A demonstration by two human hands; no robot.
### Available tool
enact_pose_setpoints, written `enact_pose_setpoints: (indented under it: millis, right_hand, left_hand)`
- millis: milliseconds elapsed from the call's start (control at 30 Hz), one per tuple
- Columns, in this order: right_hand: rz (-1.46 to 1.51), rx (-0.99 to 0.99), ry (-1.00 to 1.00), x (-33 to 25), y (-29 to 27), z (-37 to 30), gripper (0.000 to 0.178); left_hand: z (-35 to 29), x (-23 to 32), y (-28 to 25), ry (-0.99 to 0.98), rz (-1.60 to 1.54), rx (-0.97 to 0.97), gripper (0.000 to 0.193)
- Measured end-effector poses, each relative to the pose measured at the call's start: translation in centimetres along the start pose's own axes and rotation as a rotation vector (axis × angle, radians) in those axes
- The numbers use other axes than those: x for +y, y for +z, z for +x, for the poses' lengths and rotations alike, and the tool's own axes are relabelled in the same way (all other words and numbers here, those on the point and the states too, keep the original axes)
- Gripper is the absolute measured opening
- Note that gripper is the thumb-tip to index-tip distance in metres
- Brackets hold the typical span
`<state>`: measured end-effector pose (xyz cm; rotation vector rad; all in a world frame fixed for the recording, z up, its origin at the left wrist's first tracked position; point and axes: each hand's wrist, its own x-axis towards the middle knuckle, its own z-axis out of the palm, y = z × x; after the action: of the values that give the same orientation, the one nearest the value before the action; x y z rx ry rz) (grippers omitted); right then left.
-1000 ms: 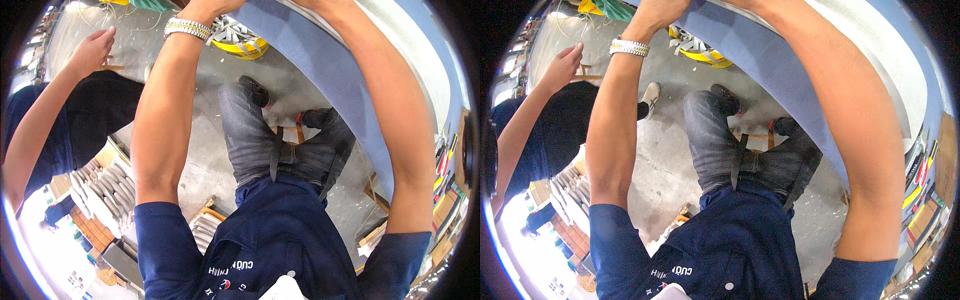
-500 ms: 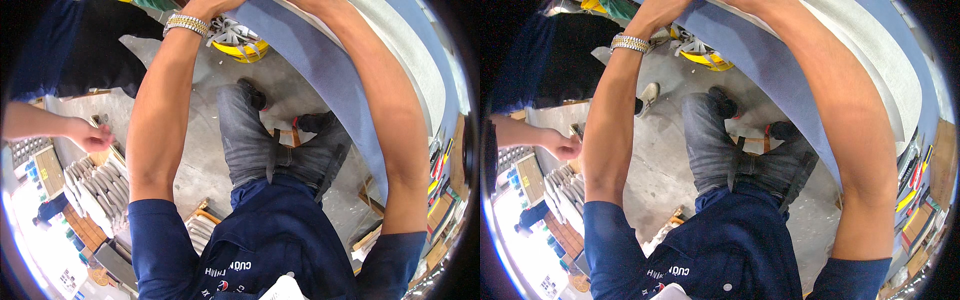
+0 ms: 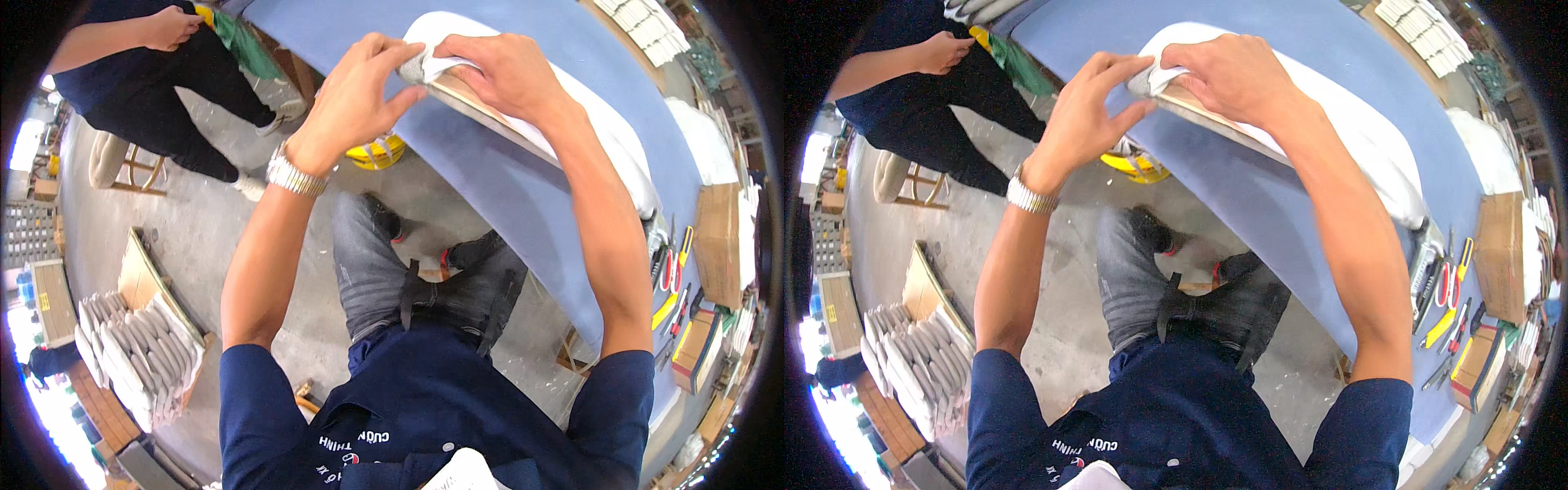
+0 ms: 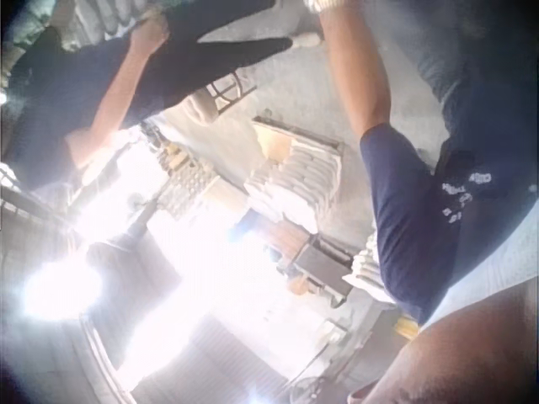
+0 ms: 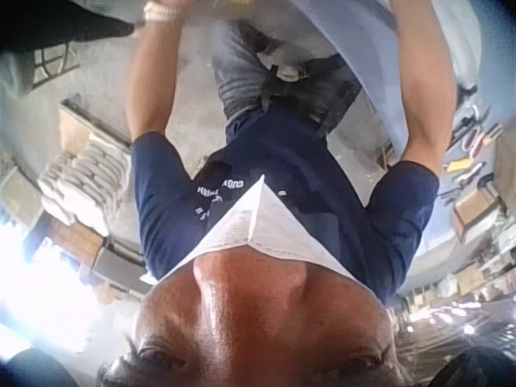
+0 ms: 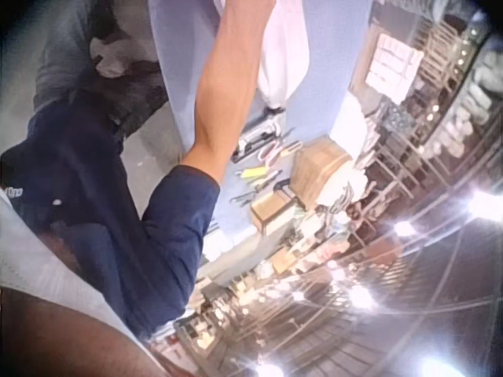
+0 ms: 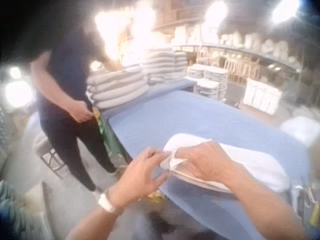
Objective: The person assembles a cushion by inserting a foam insert into a fabric cover, trimming excess fabric with scissors, and securing the edges with a staple gun. The finished cushion is then placed on a stack of completed cushions.
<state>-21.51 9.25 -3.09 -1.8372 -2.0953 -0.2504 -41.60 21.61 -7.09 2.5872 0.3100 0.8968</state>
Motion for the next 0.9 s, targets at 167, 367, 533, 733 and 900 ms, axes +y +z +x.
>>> enact_pose_setpoints:
  millis: [167, 367, 533, 733, 900]
  right_hand:
    - [0.317, -0.011, -0.019, -0.7, -7.7, -3.1, 0.019]
    - [0.501, -0.06, -0.046, -0.9, -11.1, -5.6, 0.023]
    - [0.434, 0.112, -0.199, -0.3, -9.0, -3.1, 0.021]
    - [0.233, -0.005, -0.448, 0.1, -7.1, 2.3, 0.018]
    - [-0.023, -0.04, -0.604, 0.4, -7.5, 4.6, 0.011]
  left_hand:
    - [0.8, 6.0, -2.5, 0.278, 0.044, 0.083, 0.055]
    - [-0.2, 11.5, -2.7, 0.128, -0.131, 0.071, 0.045]
    - [-1.3, 8.7, -1.6, -0.08, -0.431, 0.123, 0.038]
    - [-2.4, 3.6, -1.0, -0.243, -0.706, 0.167, 0.036]
    - [-1.8, 2.4, -1.3, -0.275, -0.814, 0.139, 0.036]
